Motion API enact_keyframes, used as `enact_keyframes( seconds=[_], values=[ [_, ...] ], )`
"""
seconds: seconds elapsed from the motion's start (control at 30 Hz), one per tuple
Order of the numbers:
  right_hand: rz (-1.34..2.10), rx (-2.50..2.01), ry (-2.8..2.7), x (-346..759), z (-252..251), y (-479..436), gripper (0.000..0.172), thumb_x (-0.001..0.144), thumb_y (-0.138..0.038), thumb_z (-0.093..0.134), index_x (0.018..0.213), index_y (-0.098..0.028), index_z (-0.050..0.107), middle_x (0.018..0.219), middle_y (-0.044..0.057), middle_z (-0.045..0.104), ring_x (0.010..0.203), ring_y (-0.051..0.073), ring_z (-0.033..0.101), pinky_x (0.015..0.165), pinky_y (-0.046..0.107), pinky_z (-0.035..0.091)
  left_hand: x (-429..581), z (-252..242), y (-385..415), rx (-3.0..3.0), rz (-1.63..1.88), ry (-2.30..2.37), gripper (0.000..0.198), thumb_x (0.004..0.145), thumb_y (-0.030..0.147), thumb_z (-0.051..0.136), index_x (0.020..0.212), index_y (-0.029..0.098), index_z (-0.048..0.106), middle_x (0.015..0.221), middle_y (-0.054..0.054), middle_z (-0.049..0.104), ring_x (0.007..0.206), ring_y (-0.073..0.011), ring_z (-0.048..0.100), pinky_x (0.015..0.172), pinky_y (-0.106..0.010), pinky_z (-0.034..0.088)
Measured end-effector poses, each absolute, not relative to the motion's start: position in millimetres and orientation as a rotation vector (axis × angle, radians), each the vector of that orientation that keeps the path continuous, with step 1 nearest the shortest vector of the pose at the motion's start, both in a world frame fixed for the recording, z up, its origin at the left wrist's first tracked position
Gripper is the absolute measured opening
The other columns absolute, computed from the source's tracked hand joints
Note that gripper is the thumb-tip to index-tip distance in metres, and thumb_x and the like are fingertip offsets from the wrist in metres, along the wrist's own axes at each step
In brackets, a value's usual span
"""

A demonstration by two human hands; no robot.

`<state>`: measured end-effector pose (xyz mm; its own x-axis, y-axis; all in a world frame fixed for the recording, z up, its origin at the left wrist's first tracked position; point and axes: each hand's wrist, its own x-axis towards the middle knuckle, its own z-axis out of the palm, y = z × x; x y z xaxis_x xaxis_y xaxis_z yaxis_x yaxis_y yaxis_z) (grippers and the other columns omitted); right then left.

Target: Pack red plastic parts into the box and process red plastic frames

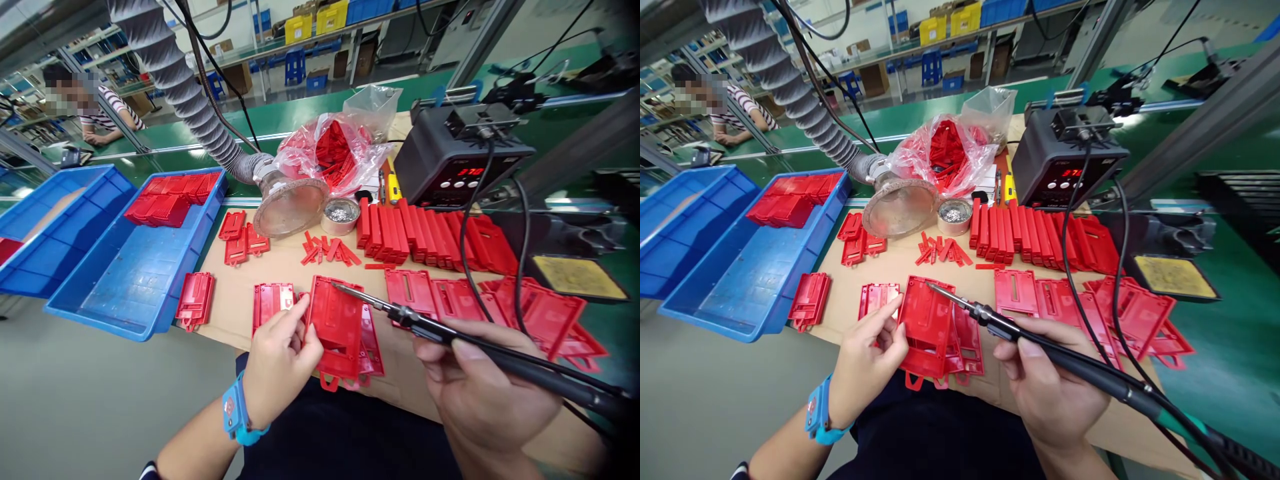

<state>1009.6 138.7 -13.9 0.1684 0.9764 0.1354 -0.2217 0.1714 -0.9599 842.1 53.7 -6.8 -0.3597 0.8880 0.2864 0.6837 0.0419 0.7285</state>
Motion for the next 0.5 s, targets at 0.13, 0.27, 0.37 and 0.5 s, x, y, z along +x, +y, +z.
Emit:
enact_keyframes(
  seconds=[0.13,0.27,0.37,0.5],
  values=[
    [1.092,-0.999,-0.978,1009.2,-14.4,139.6,0.011,0.062,-0.018,0.064,0.072,-0.020,0.064,0.047,-0.002,0.060,0.034,0.015,0.054,0.028,0.021,0.040,842.6,-5.5,53.8,1.621,1.220,2.083,0.040,0.079,0.013,0.046,0.118,0.011,0.055,0.061,0.002,0.049,0.050,-0.0076,0.044,0.051,-0.021,0.044],
    [1.115,-0.998,-0.979,1008.5,-15.0,139.9,0.010,0.061,-0.018,0.064,0.071,-0.020,0.064,0.046,-0.001,0.060,0.034,0.015,0.054,0.028,0.021,0.040,841.6,-6.3,54.2,1.634,1.225,2.077,0.039,0.079,0.013,0.047,0.118,0.010,0.055,0.062,0.002,0.049,0.050,-0.0076,0.044,0.051,-0.020,0.044],
    [1.110,-0.998,-0.987,1008.5,-16.9,139.0,0.010,0.062,-0.019,0.064,0.072,-0.021,0.065,0.045,-0.002,0.059,0.034,0.016,0.054,0.028,0.021,0.040,840.8,-8.1,53.8,1.633,1.221,2.074,0.040,0.080,0.013,0.047,0.119,0.011,0.054,0.063,0.002,0.048,0.051,-0.0077,0.044,0.052,-0.021,0.044],
    [1.107,-1.016,-0.978,1008.8,-18.2,138.6,0.011,0.062,-0.019,0.063,0.073,-0.021,0.064,0.045,-0.002,0.059,0.034,0.016,0.053,0.028,0.022,0.040,840.5,-9.0,53.3,1.629,1.220,2.074,0.040,0.080,0.014,0.046,0.120,0.012,0.053,0.064,0.002,0.049,0.051,-0.0077,0.044,0.053,-0.021,0.044]
  ],
)
